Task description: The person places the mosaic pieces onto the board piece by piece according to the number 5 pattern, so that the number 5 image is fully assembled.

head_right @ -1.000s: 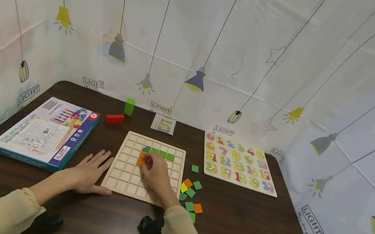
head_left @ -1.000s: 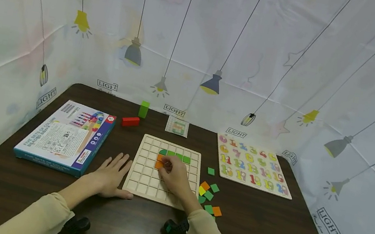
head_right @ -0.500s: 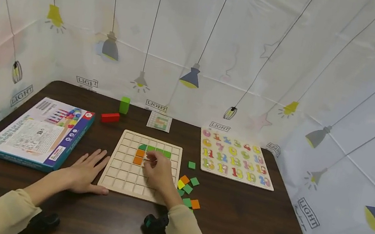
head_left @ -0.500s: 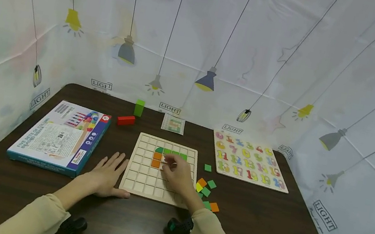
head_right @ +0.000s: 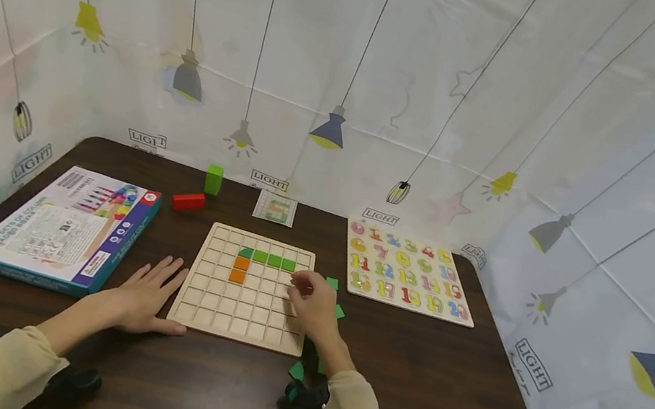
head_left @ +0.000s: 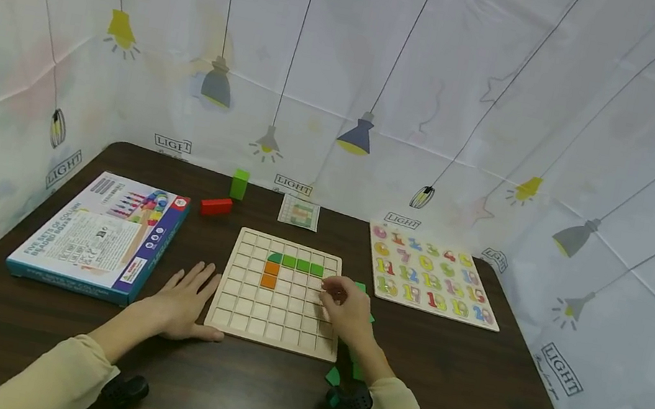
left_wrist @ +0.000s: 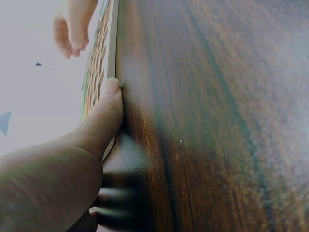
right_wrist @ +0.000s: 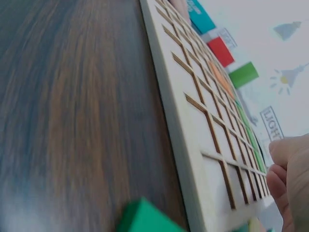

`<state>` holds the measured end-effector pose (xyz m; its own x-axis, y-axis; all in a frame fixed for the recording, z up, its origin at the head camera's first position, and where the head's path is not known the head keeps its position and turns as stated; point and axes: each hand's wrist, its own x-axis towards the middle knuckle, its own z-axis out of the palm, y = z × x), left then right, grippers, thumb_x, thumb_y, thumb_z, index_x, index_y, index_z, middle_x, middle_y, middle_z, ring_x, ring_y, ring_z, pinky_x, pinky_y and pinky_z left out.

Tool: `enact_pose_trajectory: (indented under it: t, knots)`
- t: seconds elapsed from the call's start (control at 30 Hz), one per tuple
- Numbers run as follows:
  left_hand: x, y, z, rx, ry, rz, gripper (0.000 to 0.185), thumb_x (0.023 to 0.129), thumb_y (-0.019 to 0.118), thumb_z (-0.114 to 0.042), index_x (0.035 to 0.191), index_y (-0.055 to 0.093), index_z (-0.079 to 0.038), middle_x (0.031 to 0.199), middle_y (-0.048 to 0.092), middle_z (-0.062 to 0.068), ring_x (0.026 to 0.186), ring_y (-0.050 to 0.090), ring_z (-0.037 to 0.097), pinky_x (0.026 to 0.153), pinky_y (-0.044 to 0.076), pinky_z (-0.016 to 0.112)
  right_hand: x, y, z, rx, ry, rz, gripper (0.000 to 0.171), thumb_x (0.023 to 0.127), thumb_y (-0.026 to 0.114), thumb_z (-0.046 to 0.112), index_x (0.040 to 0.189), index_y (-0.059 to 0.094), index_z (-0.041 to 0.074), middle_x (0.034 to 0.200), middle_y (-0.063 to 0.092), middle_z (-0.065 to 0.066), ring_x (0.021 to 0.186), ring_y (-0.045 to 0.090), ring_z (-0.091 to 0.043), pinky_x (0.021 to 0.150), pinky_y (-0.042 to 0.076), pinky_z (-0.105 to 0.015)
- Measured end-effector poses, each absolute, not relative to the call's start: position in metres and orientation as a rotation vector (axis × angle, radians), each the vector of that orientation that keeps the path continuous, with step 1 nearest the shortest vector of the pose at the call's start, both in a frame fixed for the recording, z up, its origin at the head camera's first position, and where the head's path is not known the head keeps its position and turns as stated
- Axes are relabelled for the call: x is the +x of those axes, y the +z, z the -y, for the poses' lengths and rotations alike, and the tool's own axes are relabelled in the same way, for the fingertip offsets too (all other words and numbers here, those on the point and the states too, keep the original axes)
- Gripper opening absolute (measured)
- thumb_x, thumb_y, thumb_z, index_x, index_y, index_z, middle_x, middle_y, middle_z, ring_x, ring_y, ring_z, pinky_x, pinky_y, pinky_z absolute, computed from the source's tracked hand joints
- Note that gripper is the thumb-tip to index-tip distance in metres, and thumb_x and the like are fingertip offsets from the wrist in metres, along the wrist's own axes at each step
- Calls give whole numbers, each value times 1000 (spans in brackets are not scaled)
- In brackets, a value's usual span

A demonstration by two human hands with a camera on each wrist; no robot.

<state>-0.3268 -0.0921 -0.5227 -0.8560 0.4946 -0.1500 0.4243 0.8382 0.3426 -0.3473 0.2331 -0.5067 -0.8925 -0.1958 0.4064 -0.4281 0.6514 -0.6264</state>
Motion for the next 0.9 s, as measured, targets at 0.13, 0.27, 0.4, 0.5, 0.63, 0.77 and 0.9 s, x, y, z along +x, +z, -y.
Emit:
enact_pose_trajectory:
  t: [0.13, 0.27, 0.4, 0.5, 0.63, 0.77, 0.9]
  knots:
    - [-324, -518, 92, 714, 455, -2763, 119, 70, 44, -85, 149, 18, 0, 154, 8, 24, 141, 3, 40, 108, 7, 61, -338, -502, -249, 477, 1079, 2592, 20, 86, 68, 4, 106, 67, 2, 92, 67, -3, 76, 62, -12, 66, 51, -28]
    - [-322, -513, 93, 713, 478, -2756, 118, 71, 47, -82, 149, 18, 1, 154, 7, 24, 141, 3, 40, 108, 6, 60, -330, -500, -267, 507, 1075, 2580, 20, 85, 68, 2, 105, 66, 1, 93, 67, -5, 79, 63, -14, 69, 52, -31]
    - [-323, -513, 93, 702, 460, -2760, 117, 72, 48, -81, 149, 18, 1, 154, 7, 24, 141, 3, 40, 108, 6, 60, -322, -502, -284, 502, 1027, 2593, 19, 85, 70, 4, 103, 67, 3, 93, 67, -4, 82, 63, -17, 70, 53, -37]
    - [-322, -510, 93, 705, 463, -2749, 116, 73, 50, -79, 149, 18, 2, 154, 7, 25, 140, 3, 41, 108, 6, 60, -315, -504, -294, 479, 961, 2614, 18, 84, 71, 4, 102, 67, 6, 93, 67, -1, 82, 62, -15, 70, 52, -38]
    - [-319, -502, 92, 707, 473, -2737, 111, 77, 54, -74, 148, 18, 4, 153, 8, 26, 140, 4, 42, 108, 6, 61, -306, -505, -304, 450, 929, 2615, 19, 82, 71, 3, 101, 67, 6, 93, 67, 1, 83, 62, -12, 73, 52, -36]
    - [-317, -496, 92, 700, 489, -2725, 109, 78, 57, -70, 148, 19, 4, 153, 8, 27, 140, 5, 43, 108, 6, 61, -297, -506, -313, 428, 913, 2617, 21, 81, 73, 2, 100, 68, 7, 92, 68, 2, 82, 63, -11, 72, 52, -34]
    - [-320, -506, 92, 700, 481, -2742, 112, 75, 54, -75, 149, 18, 2, 154, 7, 24, 140, 4, 41, 109, 6, 59, -287, -507, -322, 402, 876, 2647, 20, 81, 72, 2, 100, 67, 9, 92, 68, 4, 83, 62, -10, 74, 52, -36]
